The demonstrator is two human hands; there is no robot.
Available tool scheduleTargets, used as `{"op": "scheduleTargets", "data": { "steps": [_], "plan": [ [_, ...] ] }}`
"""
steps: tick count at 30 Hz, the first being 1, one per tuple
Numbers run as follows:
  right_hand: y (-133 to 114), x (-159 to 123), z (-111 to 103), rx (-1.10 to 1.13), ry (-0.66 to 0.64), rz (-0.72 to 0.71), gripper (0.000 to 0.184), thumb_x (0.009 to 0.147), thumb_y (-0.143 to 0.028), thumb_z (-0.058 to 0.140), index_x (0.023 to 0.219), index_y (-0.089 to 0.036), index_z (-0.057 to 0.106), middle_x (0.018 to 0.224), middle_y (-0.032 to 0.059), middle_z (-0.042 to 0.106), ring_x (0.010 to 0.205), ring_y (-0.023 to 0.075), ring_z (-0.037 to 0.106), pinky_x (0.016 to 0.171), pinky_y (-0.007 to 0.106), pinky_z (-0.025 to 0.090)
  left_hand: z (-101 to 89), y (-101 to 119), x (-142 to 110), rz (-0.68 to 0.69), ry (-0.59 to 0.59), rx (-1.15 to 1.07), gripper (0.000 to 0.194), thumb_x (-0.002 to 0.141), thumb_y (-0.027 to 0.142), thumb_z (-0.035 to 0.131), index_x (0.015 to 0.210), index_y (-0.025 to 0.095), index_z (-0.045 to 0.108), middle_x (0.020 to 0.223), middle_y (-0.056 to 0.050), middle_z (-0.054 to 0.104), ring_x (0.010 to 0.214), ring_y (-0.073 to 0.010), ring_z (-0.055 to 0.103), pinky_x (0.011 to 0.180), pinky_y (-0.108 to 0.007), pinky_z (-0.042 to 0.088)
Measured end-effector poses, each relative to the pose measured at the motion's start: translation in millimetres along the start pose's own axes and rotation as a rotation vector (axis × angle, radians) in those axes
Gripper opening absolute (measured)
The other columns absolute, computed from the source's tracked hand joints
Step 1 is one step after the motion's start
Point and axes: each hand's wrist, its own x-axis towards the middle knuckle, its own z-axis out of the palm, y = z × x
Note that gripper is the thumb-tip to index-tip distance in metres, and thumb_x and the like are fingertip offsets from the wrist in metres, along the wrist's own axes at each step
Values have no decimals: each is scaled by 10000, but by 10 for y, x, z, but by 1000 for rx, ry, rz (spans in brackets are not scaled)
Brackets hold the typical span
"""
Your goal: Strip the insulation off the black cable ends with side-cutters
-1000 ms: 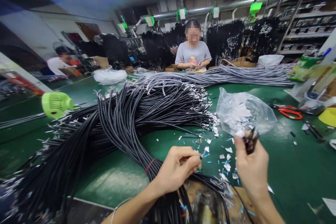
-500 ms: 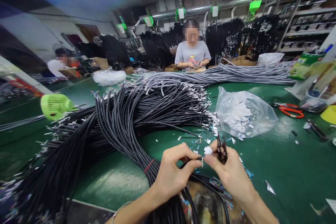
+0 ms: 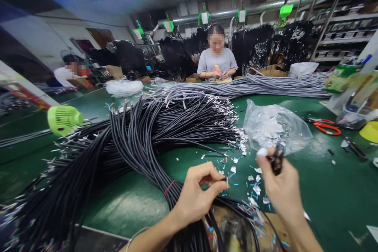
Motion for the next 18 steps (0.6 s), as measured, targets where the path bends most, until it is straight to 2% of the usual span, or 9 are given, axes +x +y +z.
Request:
{"op": "scheduleTargets", "data": {
  "steps": [3,5,10,12,15,18],
  "plan": [
    [-117,-11,12,29,-290,-82,193,819,-379,566,781,-193,604,698,9,567,607,142,528,534,236,414,-10,0,5,52,3,37,198,722,179,688,576,130,563,581,15,522,542,-87,445,510,-196,337],
    [-193,-26,30,42,-379,-112,189,828,-361,557,754,-192,598,708,13,559,625,140,522,546,234,422,-17,2,3,91,2,64,188,734,175,683,587,132,572,589,14,529,546,-87,445,516,-198,336],
    [-204,-35,27,49,-451,-54,200,885,-336,472,823,-191,595,761,21,565,709,149,531,635,248,437,-26,-7,-3,146,37,122,174,734,153,687,599,133,578,599,14,541,559,-88,449,535,-203,333],
    [-167,-42,24,69,-461,-67,150,871,-318,507,862,-197,595,776,15,556,680,138,513,599,241,415,-25,-11,-5,145,41,119,170,728,146,693,599,133,582,592,18,536,553,-85,447,531,-200,331],
    [-116,-57,38,104,-435,-121,75,817,-267,601,782,-204,584,719,-5,511,603,116,452,524,234,344,-22,-12,-5,128,24,94,165,718,144,702,599,132,589,588,21,541,545,-83,452,522,-195,335],
    [-75,-75,83,175,-403,-104,120,792,-259,637,718,-195,566,703,-5,489,626,118,435,544,239,322,-25,-12,9,113,21,100,142,715,146,706,611,132,610,598,14,566,550,-90,474,528,-198,350]
  ]
}}
